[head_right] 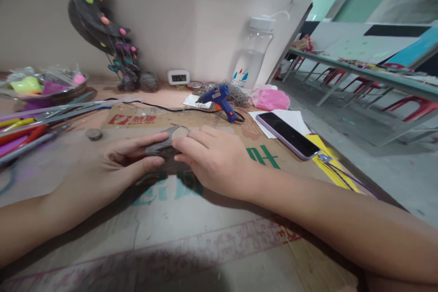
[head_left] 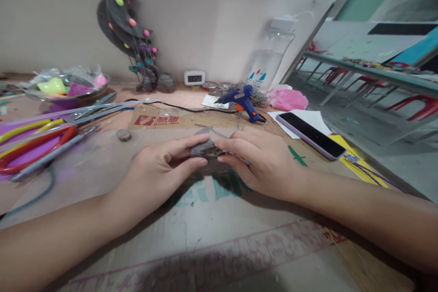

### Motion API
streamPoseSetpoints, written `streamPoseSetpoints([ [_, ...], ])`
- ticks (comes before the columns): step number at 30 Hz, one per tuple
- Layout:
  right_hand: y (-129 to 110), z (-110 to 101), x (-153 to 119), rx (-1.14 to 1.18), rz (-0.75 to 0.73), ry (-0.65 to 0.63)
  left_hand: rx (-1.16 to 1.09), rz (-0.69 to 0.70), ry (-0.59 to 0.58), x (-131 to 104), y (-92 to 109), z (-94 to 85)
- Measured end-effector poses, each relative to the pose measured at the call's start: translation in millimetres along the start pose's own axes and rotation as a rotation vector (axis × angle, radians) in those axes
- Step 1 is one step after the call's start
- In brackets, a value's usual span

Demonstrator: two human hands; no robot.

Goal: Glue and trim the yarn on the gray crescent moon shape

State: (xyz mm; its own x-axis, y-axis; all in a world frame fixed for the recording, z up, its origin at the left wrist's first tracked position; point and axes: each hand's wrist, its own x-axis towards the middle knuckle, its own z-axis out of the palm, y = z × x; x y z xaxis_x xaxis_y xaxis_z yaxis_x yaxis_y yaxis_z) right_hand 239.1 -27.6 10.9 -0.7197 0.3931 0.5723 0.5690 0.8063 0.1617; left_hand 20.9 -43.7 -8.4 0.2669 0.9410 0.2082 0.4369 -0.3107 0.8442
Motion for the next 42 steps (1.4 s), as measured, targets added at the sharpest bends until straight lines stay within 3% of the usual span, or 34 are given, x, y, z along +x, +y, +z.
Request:
streamPoseSetpoints([
  [31, 2.8, 4.3, -2.6, 0.066, 0.008, 0.003, 0.025, -0.053, -0.061, -0.4, -2.4, 0.2],
  [42, 3.3, 3.6, -2.2, 0.035, -0.001, -0.037, -0.01, 0.005, -0.046, -1.2, -4.2, 1.0],
])
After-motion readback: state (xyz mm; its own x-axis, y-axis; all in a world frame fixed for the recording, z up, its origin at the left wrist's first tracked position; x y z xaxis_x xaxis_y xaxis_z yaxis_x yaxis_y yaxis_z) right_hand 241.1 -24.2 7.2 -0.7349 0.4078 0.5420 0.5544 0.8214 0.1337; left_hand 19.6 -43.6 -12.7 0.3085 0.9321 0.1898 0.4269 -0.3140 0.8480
